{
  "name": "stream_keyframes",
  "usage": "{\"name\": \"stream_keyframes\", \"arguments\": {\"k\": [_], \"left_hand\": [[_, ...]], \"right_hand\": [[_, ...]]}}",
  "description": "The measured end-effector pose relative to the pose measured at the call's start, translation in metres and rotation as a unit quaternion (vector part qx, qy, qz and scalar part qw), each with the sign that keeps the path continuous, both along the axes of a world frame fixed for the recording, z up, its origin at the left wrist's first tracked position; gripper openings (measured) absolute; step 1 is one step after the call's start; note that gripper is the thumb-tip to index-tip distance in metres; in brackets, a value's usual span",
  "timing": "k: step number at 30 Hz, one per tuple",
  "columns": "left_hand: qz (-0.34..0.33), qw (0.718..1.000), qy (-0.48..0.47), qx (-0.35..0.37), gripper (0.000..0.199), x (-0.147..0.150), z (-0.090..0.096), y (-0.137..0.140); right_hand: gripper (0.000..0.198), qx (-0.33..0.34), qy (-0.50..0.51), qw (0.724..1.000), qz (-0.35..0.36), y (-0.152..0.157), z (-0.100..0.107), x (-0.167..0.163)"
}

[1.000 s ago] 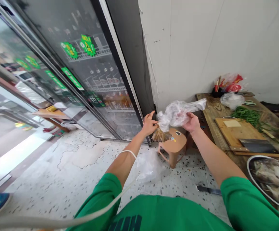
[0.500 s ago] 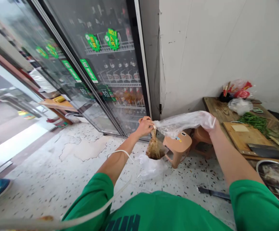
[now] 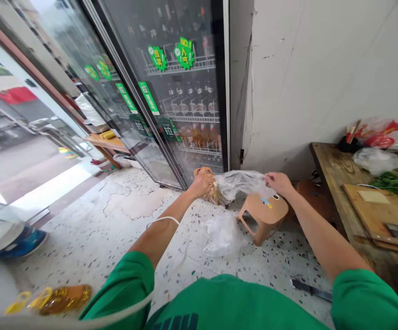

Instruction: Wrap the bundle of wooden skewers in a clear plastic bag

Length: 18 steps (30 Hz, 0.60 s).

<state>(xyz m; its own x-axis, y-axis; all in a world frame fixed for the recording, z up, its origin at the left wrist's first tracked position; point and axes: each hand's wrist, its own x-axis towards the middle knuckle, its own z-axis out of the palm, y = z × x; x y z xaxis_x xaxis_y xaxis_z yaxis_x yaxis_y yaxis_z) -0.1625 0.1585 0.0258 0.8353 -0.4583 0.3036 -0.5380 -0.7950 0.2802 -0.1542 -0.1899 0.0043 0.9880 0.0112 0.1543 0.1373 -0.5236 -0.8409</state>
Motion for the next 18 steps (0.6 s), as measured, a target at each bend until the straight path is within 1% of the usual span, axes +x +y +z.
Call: {"name": "stream_keyframes", "arguments": {"k": [2,5,7,9,11,13,16,18], "left_hand": [[0.019,1.000,0.010,0.000,0.020,0.001,-0.008,0.012],[0.041,0.998,0.035,-0.011,0.021,-0.001,-0.026,0.022],[0.049,0.998,0.044,-0.023,0.021,-0.005,-0.036,0.027],[0.051,0.997,0.048,-0.034,0.020,-0.011,-0.041,0.036],[0.053,0.996,0.053,-0.040,0.020,-0.017,-0.041,0.049],[0.062,0.996,0.055,-0.041,0.020,-0.025,-0.036,0.062],[0.084,0.995,0.046,-0.042,0.020,-0.038,-0.023,0.076],[0.088,0.994,0.037,-0.045,0.021,-0.047,-0.012,0.080]], "right_hand": [[0.041,0.056,0.064,0.996,0.037,0.001,0.007,0.010],[0.051,0.126,0.128,0.980,0.083,0.001,0.014,0.017],[0.055,0.160,0.141,0.973,0.090,0.003,0.014,0.017],[0.057,0.182,0.136,0.971,0.080,0.005,0.012,0.016],[0.055,0.185,0.119,0.974,0.058,0.005,0.007,0.014],[0.049,0.173,0.095,0.980,0.033,0.005,0.001,0.013],[0.038,0.135,0.062,0.989,0.001,0.008,-0.010,0.013],[0.037,0.100,0.045,0.994,-0.017,0.018,-0.020,0.013]]}}
